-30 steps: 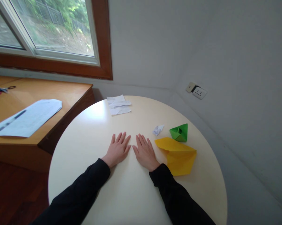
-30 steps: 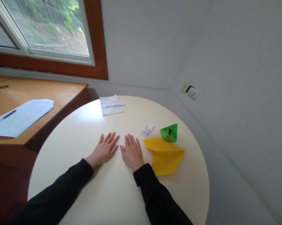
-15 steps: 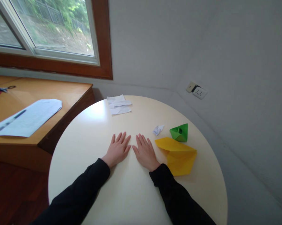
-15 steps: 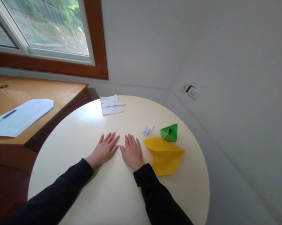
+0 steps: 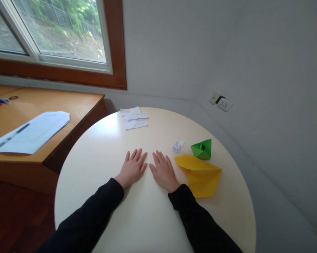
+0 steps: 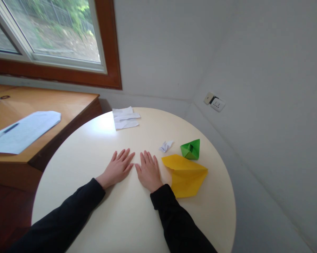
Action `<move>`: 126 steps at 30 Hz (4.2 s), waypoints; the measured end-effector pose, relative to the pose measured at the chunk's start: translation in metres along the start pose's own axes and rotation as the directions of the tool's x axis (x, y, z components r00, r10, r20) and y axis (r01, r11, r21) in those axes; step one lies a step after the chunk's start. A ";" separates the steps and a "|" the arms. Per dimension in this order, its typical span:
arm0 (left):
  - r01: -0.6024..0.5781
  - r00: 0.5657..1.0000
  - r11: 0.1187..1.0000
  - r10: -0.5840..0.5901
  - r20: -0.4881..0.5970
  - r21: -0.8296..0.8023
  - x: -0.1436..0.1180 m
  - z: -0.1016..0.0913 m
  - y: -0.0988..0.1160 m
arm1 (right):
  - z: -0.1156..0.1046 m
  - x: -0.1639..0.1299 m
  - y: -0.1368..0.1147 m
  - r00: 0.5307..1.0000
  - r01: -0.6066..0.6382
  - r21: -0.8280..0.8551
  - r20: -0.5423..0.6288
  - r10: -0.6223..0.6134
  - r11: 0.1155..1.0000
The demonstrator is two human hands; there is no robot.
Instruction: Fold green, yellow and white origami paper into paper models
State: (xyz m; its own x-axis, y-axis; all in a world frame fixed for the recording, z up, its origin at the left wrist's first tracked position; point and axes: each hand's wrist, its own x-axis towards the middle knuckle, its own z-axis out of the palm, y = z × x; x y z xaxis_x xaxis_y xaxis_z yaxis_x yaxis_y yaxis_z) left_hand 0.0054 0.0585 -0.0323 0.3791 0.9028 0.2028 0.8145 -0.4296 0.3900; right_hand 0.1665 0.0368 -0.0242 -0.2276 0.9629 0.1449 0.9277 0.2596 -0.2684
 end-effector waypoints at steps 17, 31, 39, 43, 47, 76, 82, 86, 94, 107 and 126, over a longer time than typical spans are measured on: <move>-0.017 0.997 0.968 -0.002 0.074 0.249 -0.001 -0.007 0.007 | 0.001 0.000 0.001 1.000 0.011 -0.045 -0.001 -0.011 0.999; -0.019 0.997 0.975 0.002 0.077 0.222 0.000 -0.007 0.006 | 0.000 0.000 0.001 0.999 0.017 -0.033 -0.034 -0.018 0.999; -0.024 0.998 0.974 0.011 0.059 0.226 -0.001 -0.006 0.006 | 0.004 0.000 0.003 0.993 0.017 0.099 -0.117 -0.005 0.995; -0.023 0.998 0.972 0.011 0.055 0.232 -0.001 -0.006 0.006 | 0.006 0.002 0.007 0.954 -0.031 0.323 -0.273 0.125 0.946; -0.025 0.998 0.972 0.013 0.054 0.234 0.000 -0.006 0.005 | 0.009 0.004 0.010 0.909 -0.063 0.556 -0.311 0.277 0.829; 0.141 0.966 0.485 -0.258 0.012 -0.863 0.015 -0.015 0.004 | 0.001 -0.010 -0.013 0.932 0.174 0.350 -0.361 -0.038 0.920; 0.233 0.956 -0.240 -0.121 0.267 -0.943 0.013 -0.029 0.011 | -0.007 -0.022 -0.034 0.861 0.440 0.356 -0.428 -0.275 0.824; 0.293 0.946 -0.308 -0.042 0.321 -0.905 0.009 -0.034 0.018 | -0.008 -0.024 -0.034 0.840 0.489 0.397 -0.453 -0.298 0.777; 0.312 0.945 -0.328 0.010 0.327 -0.892 0.008 -0.035 0.017 | -0.006 -0.022 -0.029 0.860 0.464 0.448 -0.435 -0.267 0.764; 0.319 0.936 -0.287 -0.052 0.347 -0.903 0.009 -0.032 0.012 | -0.002 -0.021 -0.027 0.882 0.405 0.485 -0.431 -0.191 0.776; 0.295 0.948 -0.079 -0.101 0.302 -0.952 0.010 -0.022 0.008 | -0.004 -0.012 -0.021 0.926 0.124 0.784 -0.311 0.212 0.608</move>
State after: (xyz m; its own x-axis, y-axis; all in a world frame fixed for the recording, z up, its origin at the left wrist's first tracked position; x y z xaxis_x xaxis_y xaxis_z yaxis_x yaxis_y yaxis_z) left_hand 0.0058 0.0638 -0.0076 0.4097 0.9045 -0.1182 -0.3706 0.2835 0.8845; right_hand 0.1510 0.0198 -0.0164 0.0783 0.9243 0.3736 0.3038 0.3348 -0.8920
